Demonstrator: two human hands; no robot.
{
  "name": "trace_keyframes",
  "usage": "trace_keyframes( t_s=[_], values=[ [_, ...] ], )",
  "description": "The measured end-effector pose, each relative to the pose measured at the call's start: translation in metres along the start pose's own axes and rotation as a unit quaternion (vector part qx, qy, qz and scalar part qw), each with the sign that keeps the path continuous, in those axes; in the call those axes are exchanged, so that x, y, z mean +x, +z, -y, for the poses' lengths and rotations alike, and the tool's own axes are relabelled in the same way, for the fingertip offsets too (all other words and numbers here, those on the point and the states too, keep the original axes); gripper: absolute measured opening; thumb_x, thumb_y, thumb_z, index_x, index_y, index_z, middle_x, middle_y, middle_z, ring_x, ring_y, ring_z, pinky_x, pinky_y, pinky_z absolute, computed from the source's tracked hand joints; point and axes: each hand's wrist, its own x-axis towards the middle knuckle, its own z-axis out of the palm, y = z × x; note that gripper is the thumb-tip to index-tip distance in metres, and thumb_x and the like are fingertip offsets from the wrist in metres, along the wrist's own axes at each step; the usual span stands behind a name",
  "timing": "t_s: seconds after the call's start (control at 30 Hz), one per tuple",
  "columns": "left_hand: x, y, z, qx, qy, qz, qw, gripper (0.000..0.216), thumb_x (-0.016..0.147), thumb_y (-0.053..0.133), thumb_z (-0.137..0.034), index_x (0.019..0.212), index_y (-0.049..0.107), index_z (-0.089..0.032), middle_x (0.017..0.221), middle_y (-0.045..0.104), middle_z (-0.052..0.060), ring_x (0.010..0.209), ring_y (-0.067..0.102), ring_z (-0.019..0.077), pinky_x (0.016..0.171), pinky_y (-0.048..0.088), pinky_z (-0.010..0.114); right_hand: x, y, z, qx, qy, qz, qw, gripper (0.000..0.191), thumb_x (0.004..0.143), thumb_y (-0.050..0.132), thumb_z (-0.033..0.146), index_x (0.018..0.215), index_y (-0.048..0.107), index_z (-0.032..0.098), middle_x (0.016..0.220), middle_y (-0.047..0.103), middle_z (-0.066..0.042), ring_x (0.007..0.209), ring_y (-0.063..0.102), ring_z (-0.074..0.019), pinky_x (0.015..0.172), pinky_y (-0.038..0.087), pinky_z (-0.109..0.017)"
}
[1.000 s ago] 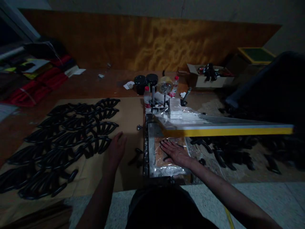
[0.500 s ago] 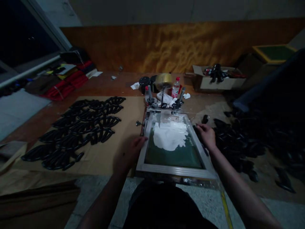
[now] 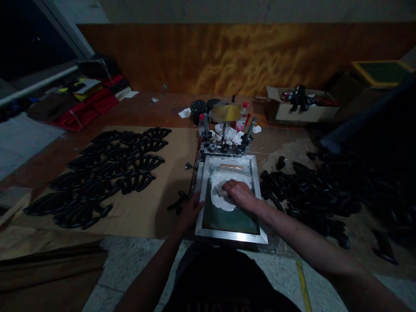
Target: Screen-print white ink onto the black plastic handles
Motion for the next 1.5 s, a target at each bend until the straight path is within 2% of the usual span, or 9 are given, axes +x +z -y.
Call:
trace_keyframes(
  t_s=[0.13, 0.5, 0.67, 0.83, 0.97, 1.1, 1.23, 1.4, 1.5],
  values=[
    [-0.001, 0.000, -0.001, -0.018, 0.001, -0.004, 1.000, 0.056, 0.089, 0.053, -0.033, 0.142, 0.049, -0.014, 0.139, 0.059, 0.012, 0.122, 0.059, 0.0257, 0.107, 0.044, 0.040, -0.018, 0.003, -0.004, 0.031, -0.164, 0.024, 0.986, 0.020, 0.083, 0.053, 0.010, 0.096, 0.067, 0.017, 0.097, 0.069, -0.007, 0.094, 0.061, -0.0199, 0.078, 0.044, -0.028],
    [-0.002, -0.001, -0.006, -0.065, -0.030, 0.003, 0.997, 0.061, 0.087, 0.057, -0.037, 0.143, 0.048, -0.013, 0.106, 0.074, 0.011, 0.093, 0.069, 0.0235, 0.085, 0.054, 0.036, -0.030, 0.037, 0.007, 0.070, -0.128, -0.089, 0.985, 0.023, 0.086, 0.054, 0.016, 0.105, 0.067, 0.016, 0.098, 0.070, -0.010, 0.092, 0.062, -0.0216, 0.079, 0.047, -0.031],
    [-0.011, -0.016, -0.028, -0.086, -0.033, 0.011, 0.996, 0.066, 0.085, 0.058, -0.038, 0.144, 0.045, -0.013, 0.087, 0.073, 0.007, 0.077, 0.067, 0.0214, 0.071, 0.055, 0.034, 0.013, -0.020, -0.010, 0.097, 0.040, -0.149, 0.983, 0.049, 0.091, 0.058, 0.031, 0.139, 0.053, 0.023, 0.119, 0.068, -0.010, 0.103, 0.064, -0.0240, 0.080, 0.049, -0.031],
    [-0.019, -0.040, -0.087, -0.109, 0.036, -0.092, 0.989, 0.039, 0.092, 0.045, -0.043, 0.106, 0.070, -0.018, 0.098, 0.073, 0.008, 0.088, 0.066, 0.0210, 0.077, 0.055, 0.033, 0.012, -0.058, -0.097, 0.178, 0.211, -0.284, 0.918, 0.037, 0.095, 0.053, 0.032, 0.128, 0.063, 0.017, 0.107, 0.073, -0.011, 0.091, 0.069, -0.0238, 0.080, 0.054, -0.035],
    [-0.003, -0.051, -0.138, -0.161, 0.138, -0.139, 0.967, 0.046, 0.096, 0.036, -0.050, 0.103, 0.069, -0.020, 0.099, 0.072, 0.007, 0.094, 0.065, 0.0206, 0.082, 0.054, 0.033, -0.019, -0.028, -0.130, 0.159, 0.302, -0.261, 0.903, 0.041, 0.098, 0.039, 0.031, 0.095, 0.074, 0.009, 0.084, 0.075, -0.011, 0.075, 0.070, -0.0188, 0.070, 0.057, -0.029],
    [0.013, -0.051, -0.165, -0.239, 0.160, -0.133, 0.948, 0.044, 0.092, 0.043, -0.051, 0.118, 0.060, -0.020, 0.104, 0.070, 0.008, 0.089, 0.066, 0.0187, 0.068, 0.055, 0.028, -0.023, 0.024, -0.078, 0.156, 0.187, -0.130, 0.961, 0.031, 0.092, 0.056, 0.037, 0.091, 0.074, 0.011, 0.092, 0.074, -0.011, 0.089, 0.068, -0.0188, 0.081, 0.054, -0.027],
    [0.000, -0.020, -0.141, -0.276, 0.057, -0.103, 0.954, 0.048, 0.089, 0.045, -0.058, 0.114, 0.057, -0.018, 0.095, 0.070, 0.008, 0.077, 0.066, 0.0171, 0.057, 0.051, 0.023, -0.014, 0.045, -0.012, 0.102, 0.179, -0.015, 0.978, 0.019, 0.090, 0.061, 0.027, 0.099, 0.069, 0.012, 0.110, 0.069, -0.017, 0.108, 0.062, -0.0254, 0.092, 0.044, -0.032],
    [-0.029, 0.039, -0.070, -0.275, -0.235, 0.110, 0.926, 0.060, 0.085, 0.046, -0.067, 0.114, 0.058, -0.016, 0.099, 0.070, 0.014, 0.077, 0.068, 0.0212, 0.058, 0.055, 0.030, -0.018, 0.043, 0.044, 0.195, 0.177, -0.094, 0.960, 0.013, 0.093, 0.056, 0.025, 0.102, 0.062, 0.017, 0.102, 0.068, -0.011, 0.097, 0.061, -0.0214, 0.083, 0.043, -0.029],
    [-0.021, 0.028, -0.039, -0.166, -0.175, 0.081, 0.967, 0.055, 0.089, 0.041, -0.059, 0.123, 0.058, -0.019, 0.105, 0.071, 0.011, 0.090, 0.069, 0.0225, 0.078, 0.056, 0.035, -0.028, 0.045, 0.034, 0.273, 0.104, -0.093, 0.952, 0.014, 0.095, 0.053, 0.030, 0.091, 0.063, 0.020, 0.091, 0.068, -0.005, 0.086, 0.062, -0.0180, 0.076, 0.044, -0.026]
  ],
)
